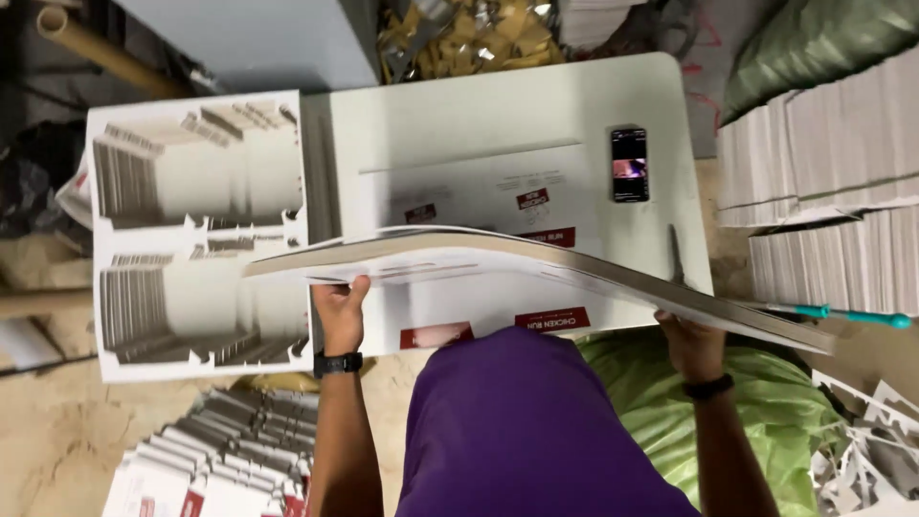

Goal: Stripping waste material from die-cut cardboard sheets to prepare box templates for assembly.

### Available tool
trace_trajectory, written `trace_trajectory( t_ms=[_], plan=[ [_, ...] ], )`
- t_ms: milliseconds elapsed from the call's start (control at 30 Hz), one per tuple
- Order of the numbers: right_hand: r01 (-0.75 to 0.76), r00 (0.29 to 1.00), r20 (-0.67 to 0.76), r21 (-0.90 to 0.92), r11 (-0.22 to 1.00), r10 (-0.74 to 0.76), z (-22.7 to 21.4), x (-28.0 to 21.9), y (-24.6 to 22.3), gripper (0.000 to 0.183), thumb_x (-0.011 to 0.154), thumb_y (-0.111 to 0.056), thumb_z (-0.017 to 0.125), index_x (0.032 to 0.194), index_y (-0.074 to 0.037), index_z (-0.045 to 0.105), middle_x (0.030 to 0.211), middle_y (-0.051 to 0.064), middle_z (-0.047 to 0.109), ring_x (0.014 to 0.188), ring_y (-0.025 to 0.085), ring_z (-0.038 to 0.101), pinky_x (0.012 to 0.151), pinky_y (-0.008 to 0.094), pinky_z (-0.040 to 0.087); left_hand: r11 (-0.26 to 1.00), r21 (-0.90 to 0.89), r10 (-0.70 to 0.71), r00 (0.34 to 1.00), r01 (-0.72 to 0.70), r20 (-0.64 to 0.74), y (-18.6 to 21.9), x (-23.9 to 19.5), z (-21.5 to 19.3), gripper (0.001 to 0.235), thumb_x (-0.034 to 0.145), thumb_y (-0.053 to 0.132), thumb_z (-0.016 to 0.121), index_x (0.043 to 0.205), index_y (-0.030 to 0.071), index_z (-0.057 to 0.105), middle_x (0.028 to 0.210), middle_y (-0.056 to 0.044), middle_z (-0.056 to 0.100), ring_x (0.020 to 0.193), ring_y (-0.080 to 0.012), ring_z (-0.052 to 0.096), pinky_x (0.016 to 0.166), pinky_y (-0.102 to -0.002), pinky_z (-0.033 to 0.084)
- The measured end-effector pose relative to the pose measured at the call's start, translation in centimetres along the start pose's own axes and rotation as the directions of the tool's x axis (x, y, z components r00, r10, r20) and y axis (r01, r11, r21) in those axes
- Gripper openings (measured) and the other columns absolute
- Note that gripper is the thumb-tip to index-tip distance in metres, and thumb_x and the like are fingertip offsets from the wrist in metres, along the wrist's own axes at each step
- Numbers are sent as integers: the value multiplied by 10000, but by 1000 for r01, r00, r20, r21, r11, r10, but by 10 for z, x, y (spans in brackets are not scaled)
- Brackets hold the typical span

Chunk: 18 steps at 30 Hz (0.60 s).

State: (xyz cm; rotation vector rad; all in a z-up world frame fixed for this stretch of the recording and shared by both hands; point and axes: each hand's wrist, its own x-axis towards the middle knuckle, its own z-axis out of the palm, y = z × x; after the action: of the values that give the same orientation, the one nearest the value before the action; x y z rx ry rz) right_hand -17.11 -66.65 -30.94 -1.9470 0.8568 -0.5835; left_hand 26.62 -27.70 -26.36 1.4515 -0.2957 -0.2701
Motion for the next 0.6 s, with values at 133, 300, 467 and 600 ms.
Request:
trace_trajectory(
  t_ms=[133, 300, 467, 600],
  plan=[
    [-562, 813, 358, 277, 779, 459, 21, 16, 60, 222, 1074, -240, 604, 1159, -43, 663, 1114, 115, 720, 1172, 327, 627, 1175, 503, 294, 978, 186, -112, 988, 90, 108, -59, -50, -1, 926, 708, 115, 940, 1480, 14, 438, 1469, -191, 521, 1406, -311, 438, 1256, -525, 184],
    [321, 939, 333, -759, 567, -86, 24, 8, 151, 283, 958, -270, 666, 1080, -15, 663, 906, 205, 610, 947, 388, 575, 923, 495, 272, 910, 369, -223, 973, 189, 52, -34, -43, -4, 801, 798, 159, 887, 1460, 9, 462, 1405, -197, 592, 1374, -374, 496, 1194, -563, 315],
    [-74, 956, 217, -474, 877, 198, 35, 49, 36, 378, 1006, -173, 623, 724, 68, 551, 478, 227, 510, 496, 354, 530, 566, 452, 363, 893, 413, -191, 982, 178, -12, -51, -32, 2, 589, 928, 183, 778, 1408, -10, 496, 1327, -223, 638, 1328, -393, 536, 1145, -579, 366],
    [-316, 949, 16, 67, 946, 316, 29, 59, -19, 236, 1000, -195, 725, 898, -35, 584, 730, 23, 510, 738, 134, 446, 709, 323, 367, 908, 416, -8, 993, 58, -120, 5, -36, 24, 450, 897, 171, 816, 1198, -39, 556, 1039, -234, 653, 1074, -315, 551, 949, -482, 439]
  ],
)
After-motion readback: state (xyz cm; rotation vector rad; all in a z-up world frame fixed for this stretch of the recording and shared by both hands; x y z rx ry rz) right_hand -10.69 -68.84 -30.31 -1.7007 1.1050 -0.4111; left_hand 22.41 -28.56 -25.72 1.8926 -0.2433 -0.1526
